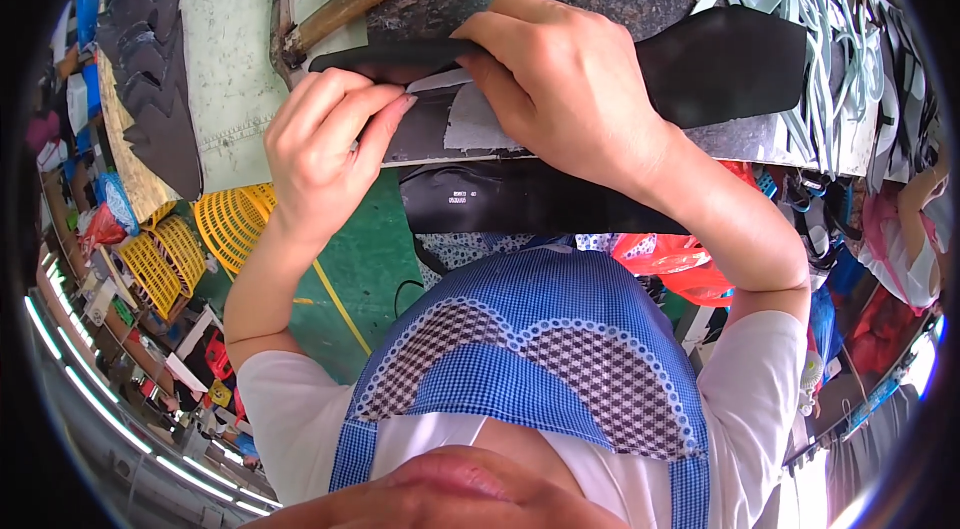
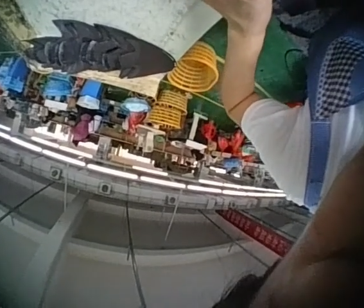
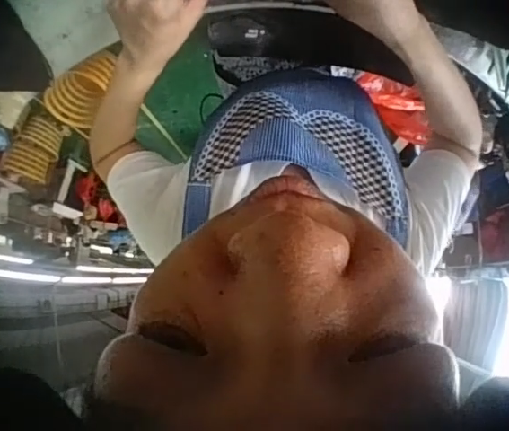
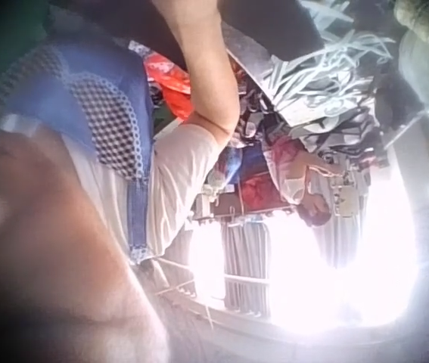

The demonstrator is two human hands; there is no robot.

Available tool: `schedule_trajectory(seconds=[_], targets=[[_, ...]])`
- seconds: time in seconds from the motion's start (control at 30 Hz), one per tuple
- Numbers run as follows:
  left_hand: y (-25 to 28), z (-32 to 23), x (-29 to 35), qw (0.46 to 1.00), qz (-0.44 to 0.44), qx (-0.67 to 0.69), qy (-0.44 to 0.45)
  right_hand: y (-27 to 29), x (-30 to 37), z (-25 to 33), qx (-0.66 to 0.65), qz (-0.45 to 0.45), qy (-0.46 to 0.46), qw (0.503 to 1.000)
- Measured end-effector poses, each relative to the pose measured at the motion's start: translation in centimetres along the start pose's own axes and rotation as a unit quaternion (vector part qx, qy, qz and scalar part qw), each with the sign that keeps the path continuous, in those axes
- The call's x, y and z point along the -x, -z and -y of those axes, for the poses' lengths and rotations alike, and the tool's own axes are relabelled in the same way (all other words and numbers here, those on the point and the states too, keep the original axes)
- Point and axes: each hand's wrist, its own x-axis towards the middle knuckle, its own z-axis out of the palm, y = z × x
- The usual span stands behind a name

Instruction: Assembling shoe upper components by applying adhesive strips and folding edges.

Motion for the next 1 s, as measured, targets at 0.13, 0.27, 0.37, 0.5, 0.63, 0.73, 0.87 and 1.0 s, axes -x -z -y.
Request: schedule_trajectory(seconds=[0.13, 0.27, 0.37, 0.5, 0.63, 0.73, 0.87, 1.0], targets=[[-0.6, -0.2, 0.4, 0.997, -0.056, -0.055, -0.015, -0.2, -0.8, -0.4, -0.019, -0.019, -0.043, 0.999], [-1.1, -0.3, 0.9, 0.991, -0.089, -0.077, -0.059, -0.4, -1.0, -0.5, -0.008, -0.025, -0.069, 0.997], [-1.2, -0.1, 0.3, 0.995, -0.083, -0.017, 0.055, -0.5, -1.0, -0.5, -0.012, -0.033, -0.061, 0.998], [-0.8, 0.3, -0.5, 0.954, -0.075, 0.216, 0.196, -0.6, -0.7, -0.2, 0.019, -0.042, -0.041, 0.998], [-0.3, -0.5, -1.4, 0.972, -0.051, 0.169, 0.155, -0.9, -0.5, -0.2, 0.041, -0.051, -0.026, 0.998], [-1.2, 0.4, -1.4, 0.991, -0.069, 0.031, 0.106, -1.2, -0.3, -0.1, 0.049, -0.063, 0.001, 0.997], [-0.9, 0.8, -1.3, 0.984, -0.060, 0.004, 0.168, -0.7, 0.2, 0.4, 0.061, -0.051, 0.018, 0.997], [-0.8, 2.5, -1.5, 0.975, -0.050, 0.122, 0.181, 0.3, 1.2, -0.1, 0.030, -0.031, 0.048, 0.998]])
